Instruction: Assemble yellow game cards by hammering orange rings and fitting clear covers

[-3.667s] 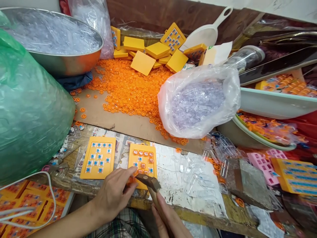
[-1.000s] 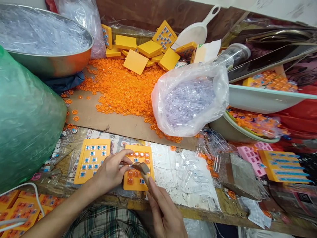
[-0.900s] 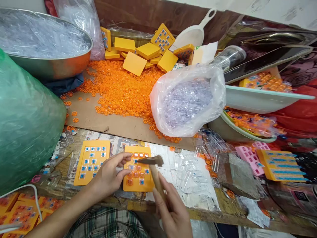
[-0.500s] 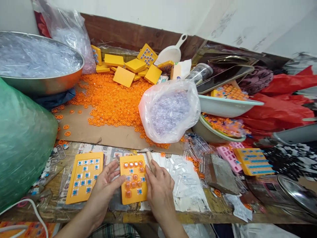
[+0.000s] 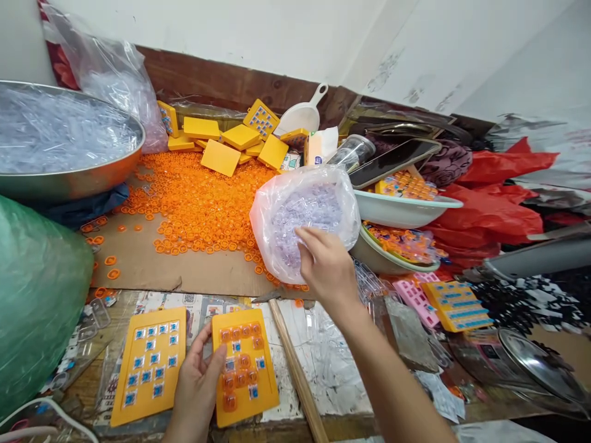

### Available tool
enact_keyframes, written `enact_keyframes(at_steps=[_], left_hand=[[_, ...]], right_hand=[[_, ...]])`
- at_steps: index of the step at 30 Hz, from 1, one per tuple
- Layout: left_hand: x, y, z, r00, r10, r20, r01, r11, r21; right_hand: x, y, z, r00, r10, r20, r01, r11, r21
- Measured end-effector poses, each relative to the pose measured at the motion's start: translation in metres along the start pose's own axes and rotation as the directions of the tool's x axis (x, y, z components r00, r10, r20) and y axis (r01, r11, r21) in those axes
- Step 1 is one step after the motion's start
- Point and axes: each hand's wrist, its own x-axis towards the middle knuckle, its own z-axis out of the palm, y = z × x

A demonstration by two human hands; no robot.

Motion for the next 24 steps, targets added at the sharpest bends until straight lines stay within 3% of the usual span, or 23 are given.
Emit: enact_keyframes(at_steps=[2, 5, 9, 15, 18, 24], left_hand=[[-0.003, 0.012, -0.001, 0.999, -0.051, -0.007, 0.051, 0.999, -0.015], [-0.009, 0.031, -0.002, 0.99, -0.14, 0.033, 0.142, 0.989, -0.048], [-0.013, 0.047, -0.002, 0.969, -0.23, 0.095, 0.241, 0.962, -0.128], [-0.004, 0.047, -0.007, 0.906, -0.384, 0.178, 0.416, 0.884, -0.211], [-0.002, 0.05, -0.009, 0.898, -0.395, 0.192, 0.431, 0.876, -0.217], [-0.002, 0.062, -0.011, 0.928, -0.346, 0.136, 0.368, 0.906, -0.207]], right_hand=[[0.033, 0.016, 0.012, 0.999, -0.02, 0.047, 0.021, 1.0, -0.019], [0.054, 0.03, 0.03, 0.993, -0.061, 0.099, 0.061, 0.998, 0.002], [0.05, 0.037, 0.037, 1.0, -0.014, 0.002, 0.014, 0.999, 0.049], [0.044, 0.045, 0.037, 0.973, 0.152, -0.173, -0.125, 0.98, 0.156], [0.045, 0.047, 0.041, 0.948, 0.238, -0.213, -0.187, 0.954, 0.234], [0.048, 0.046, 0.047, 0.894, 0.408, -0.184, -0.288, 0.84, 0.46]])
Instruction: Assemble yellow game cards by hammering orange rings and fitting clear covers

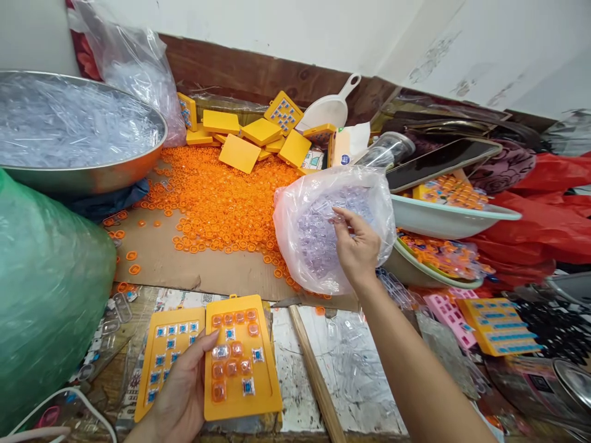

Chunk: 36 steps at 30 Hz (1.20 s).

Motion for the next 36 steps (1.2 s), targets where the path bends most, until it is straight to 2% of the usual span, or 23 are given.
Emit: enact_keyframes(at_steps=[5, 8, 14, 19, 23, 26, 29, 30, 31, 32, 34, 36], left_hand=[[-0.005, 0.007, 0.0, 0.999, 0.019, -0.029, -0.018, 0.999, 0.027], [-0.009, 0.011, 0.001, 0.997, 0.058, -0.048, -0.055, 0.997, 0.056], [-0.014, 0.019, -0.003, 0.992, 0.11, -0.057, -0.109, 0.994, 0.018], [-0.018, 0.024, -0.009, 0.988, 0.131, -0.077, -0.13, 0.991, 0.015], [-0.022, 0.027, -0.011, 0.983, 0.162, -0.084, -0.162, 0.987, 0.011], [-0.023, 0.027, -0.01, 0.975, 0.201, -0.099, -0.201, 0.98, 0.012], [-0.023, 0.024, -0.005, 0.955, 0.282, -0.091, -0.276, 0.959, 0.069], [-0.023, 0.021, -0.003, 0.944, 0.323, -0.07, -0.316, 0.944, 0.094], [-0.023, 0.018, -0.002, 0.928, 0.371, -0.043, -0.364, 0.924, 0.119], [-0.022, 0.015, 0.0, 0.907, 0.421, -0.022, -0.413, 0.899, 0.145], [-0.019, 0.006, 0.001, 0.856, 0.517, -0.013, -0.505, 0.84, 0.198], [-0.015, -0.004, -0.002, 0.802, 0.595, -0.049, -0.562, 0.78, 0.275]], right_hand=[[0.004, -0.002, -0.002, 0.982, 0.185, -0.033, -0.176, 0.968, 0.176], [0.006, -0.005, -0.003, 0.963, 0.266, -0.05, -0.242, 0.928, 0.282], [0.004, -0.011, 0.006, 0.926, 0.319, -0.202, -0.221, 0.891, 0.397], [0.006, -0.021, 0.013, 0.921, 0.319, -0.225, -0.2, 0.881, 0.43], [0.0, -0.037, 0.009, 0.906, 0.351, -0.238, -0.206, 0.855, 0.475], [-0.033, -0.063, 0.003, 0.892, 0.43, -0.142, -0.292, 0.786, 0.546], [-0.1, -0.099, -0.002, 0.868, 0.482, 0.12, -0.467, 0.711, 0.526], [-0.125, -0.11, -0.002, 0.837, 0.493, 0.236, -0.542, 0.689, 0.482], [-0.15, -0.121, -0.002, 0.764, 0.502, 0.405, -0.643, 0.642, 0.418], [-0.172, -0.129, 0.0, 0.723, 0.493, 0.483, -0.685, 0.604, 0.408], [-0.205, -0.138, 0.004, 0.75, 0.468, 0.466, -0.656, 0.61, 0.444], [-0.223, -0.14, 0.008, 0.814, 0.441, 0.378, -0.58, 0.654, 0.485]])
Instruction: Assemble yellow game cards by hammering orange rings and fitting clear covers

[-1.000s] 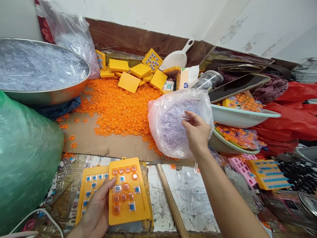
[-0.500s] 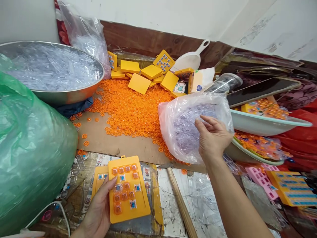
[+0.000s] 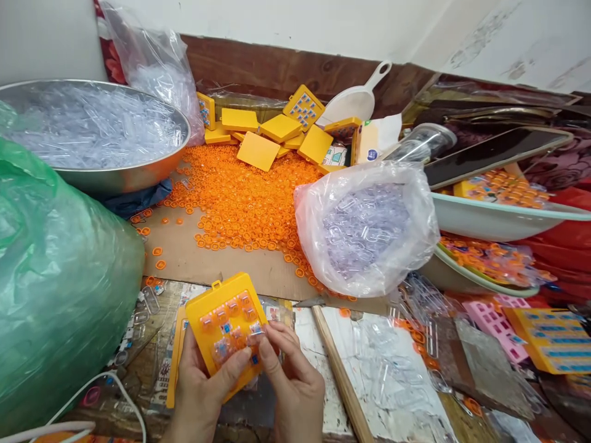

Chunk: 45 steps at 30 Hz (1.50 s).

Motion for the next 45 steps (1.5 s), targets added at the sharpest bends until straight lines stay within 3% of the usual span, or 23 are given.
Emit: enact_keyframes(at_steps=[4, 7, 10, 14, 16, 19, 21, 22, 23, 24, 25, 26, 27, 28, 29, 32, 35, 38, 40, 42, 45], left_hand=[[-0.004, -0.019, -0.003, 0.99, 0.106, -0.091, -0.088, 0.979, 0.184], [-0.005, -0.024, -0.002, 0.985, 0.141, -0.097, -0.112, 0.958, 0.263], [-0.004, -0.027, 0.002, 0.969, 0.222, -0.104, -0.169, 0.914, 0.369], [-0.005, -0.033, 0.006, 0.899, 0.398, -0.183, -0.259, 0.82, 0.51], [-0.007, -0.034, 0.008, 0.882, 0.426, -0.203, -0.256, 0.794, 0.551], [-0.008, -0.029, 0.012, 0.926, 0.349, -0.147, -0.213, 0.801, 0.559], [-0.007, -0.024, 0.017, 0.973, 0.227, -0.04, -0.17, 0.824, 0.54], [-0.007, -0.021, 0.019, 0.989, 0.145, 0.014, -0.132, 0.852, 0.506], [-0.006, -0.019, 0.022, 0.997, 0.054, 0.058, -0.074, 0.889, 0.452], [-0.006, -0.018, 0.025, 0.995, -0.037, 0.093, -0.001, 0.922, 0.388], [-0.006, -0.017, 0.027, 0.985, -0.12, 0.121, 0.075, 0.943, 0.324], [-0.006, -0.017, 0.028, 0.972, -0.188, 0.142, 0.144, 0.951, 0.273], [-0.006, -0.017, 0.029, 0.957, -0.242, 0.159, 0.201, 0.95, 0.238], [-0.007, -0.018, 0.029, 0.943, -0.284, 0.175, 0.244, 0.945, 0.218], [-0.007, -0.02, 0.028, 0.929, -0.317, 0.192, 0.278, 0.939, 0.204], [-0.008, -0.024, 0.025, 0.878, -0.398, 0.267, 0.364, 0.916, 0.169], [-0.008, -0.025, 0.021, 0.819, -0.452, 0.353, 0.426, 0.892, 0.153], [-0.006, -0.027, 0.019, 0.784, -0.464, 0.411, 0.438, 0.884, 0.162], [-0.005, -0.028, 0.018, 0.772, -0.449, 0.449, 0.419, 0.892, 0.171], [-0.004, -0.028, 0.018, 0.76, -0.435, 0.482, 0.396, 0.899, 0.187], [-0.003, -0.029, 0.017, 0.755, -0.408, 0.513, 0.368, 0.911, 0.184]], right_hand=[[-0.003, 0.005, -0.003, 0.993, -0.097, -0.067, 0.099, 0.995, 0.022], [-0.001, -0.002, -0.009, 0.998, 0.063, -0.012, -0.06, 0.986, 0.156], [0.001, -0.007, -0.012, 0.969, 0.222, 0.111, -0.246, 0.912, 0.328], [0.002, -0.001, -0.011, 0.964, 0.242, 0.106, -0.264, 0.871, 0.414], [0.002, 0.003, -0.013, 0.969, 0.235, 0.079, -0.247, 0.887, 0.39], [0.005, 0.004, -0.031, 0.968, 0.232, 0.095, -0.25, 0.918, 0.309], [0.012, 0.003, -0.057, 0.987, 0.145, 0.072, -0.152, 0.983, 0.102], [0.017, 0.003, -0.072, 0.998, 0.024, 0.057, -0.017, 0.992, -0.125], [0.023, 0.003, -0.089, 0.989, -0.142, 0.045, 0.148, 0.912, -0.382], [0.029, 0.006, -0.105, 0.952, -0.301, 0.06, 0.274, 0.745, -0.608], [0.035, 0.009, -0.119, 0.918, -0.383, 0.106, 0.312, 0.531, -0.788], [0.04, 0.014, -0.131, 0.907, -0.393, 0.152, 0.289, 0.319, -0.902], [0.045, 0.019, -0.14, 0.901, -0.393, 0.185, 0.27, 0.174, -0.947], [0.049, 0.024, -0.146, 0.904, -0.379, 0.199, 0.247, 0.082, -0.965], [0.052, 0.029, -0.15, 0.907, -0.37, 0.203, 0.236, 0.046, -0.971], [0.057, 0.035, -0.153, 0.9, -0.382, 0.21, 0.264, 0.093, -0.96], [0.057, 0.021, -0.15, 0.88, -0.4, 0.255, 0.354, 0.194, -0.915], [0.051, -0.007, -0.139, 0.838, -0.393, 0.38, 0.538, 0.473, -0.698], [0.046, -0.025, -0.125, 0.76, -0.387, 0.521, 0.636, 0.606, -0.478], [0.044, -0.037, -0.11, 0.683, -0.373, 0.628, 0.688, 0.617, -0.382], [0.043, -0.045, -0.092, 0.64, -0.304, 0.706, 0.708, 0.59, -0.387]])
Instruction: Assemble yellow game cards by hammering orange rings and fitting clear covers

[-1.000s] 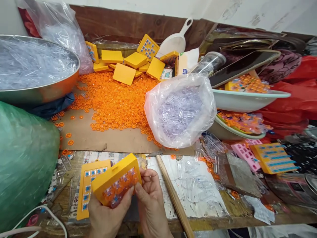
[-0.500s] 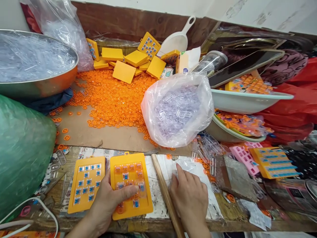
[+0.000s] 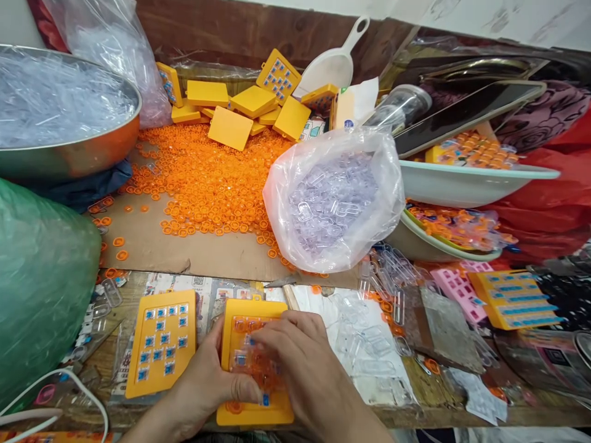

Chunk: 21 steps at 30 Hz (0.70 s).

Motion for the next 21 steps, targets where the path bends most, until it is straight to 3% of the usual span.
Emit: enact_keyframes(at_steps=[3, 7, 9, 11, 13, 14, 16, 17, 19, 21], left_hand=[[0.0, 0.0, -0.001, 0.999, 0.038, -0.007, -0.038, 0.998, -0.047], [0.001, -0.003, -0.002, 0.996, 0.017, -0.084, -0.026, 0.993, -0.113], [0.001, -0.005, -0.001, 0.992, 0.038, -0.117, -0.052, 0.992, -0.115], [0.001, -0.007, 0.001, 0.986, 0.102, -0.128, -0.112, 0.991, -0.076], [0.001, -0.01, 0.002, 0.975, 0.185, -0.123, -0.185, 0.983, 0.015], [0.001, -0.011, 0.002, 0.965, 0.229, -0.125, -0.221, 0.972, 0.078], [0.001, -0.013, 0.002, 0.942, 0.308, -0.131, -0.275, 0.936, 0.22], [0.001, -0.015, 0.001, 0.934, 0.333, -0.128, -0.287, 0.914, 0.287], [0.002, -0.018, -0.001, 0.92, 0.371, -0.127, -0.299, 0.872, 0.388], [0.003, -0.021, -0.003, 0.912, 0.387, -0.136, -0.295, 0.849, 0.437]], right_hand=[[0.005, -0.002, 0.006, 0.999, -0.005, 0.048, 0.004, 1.0, 0.015], [-0.003, 0.001, 0.02, 0.999, 0.019, -0.05, -0.02, 1.0, -0.017], [-0.008, 0.002, 0.028, 0.981, 0.12, -0.154, -0.122, 0.993, -0.001], [-0.011, 0.002, 0.035, 0.909, 0.332, -0.252, -0.301, 0.941, 0.156], [-0.011, 0.0, 0.038, 0.806, 0.569, -0.165, -0.443, 0.764, 0.469], [-0.01, -0.002, 0.039, 0.76, 0.648, -0.051, -0.475, 0.607, 0.637], [-0.006, -0.006, 0.039, 0.706, 0.686, 0.175, -0.457, 0.252, 0.853], [-0.004, -0.008, 0.039, 0.69, 0.685, 0.232, -0.419, 0.117, 0.9], [-0.003, -0.011, 0.04, 0.661, 0.714, 0.23, -0.339, 0.011, 0.941], [-0.005, -0.011, 0.042, 0.643, 0.742, 0.19, -0.312, 0.027, 0.95]])
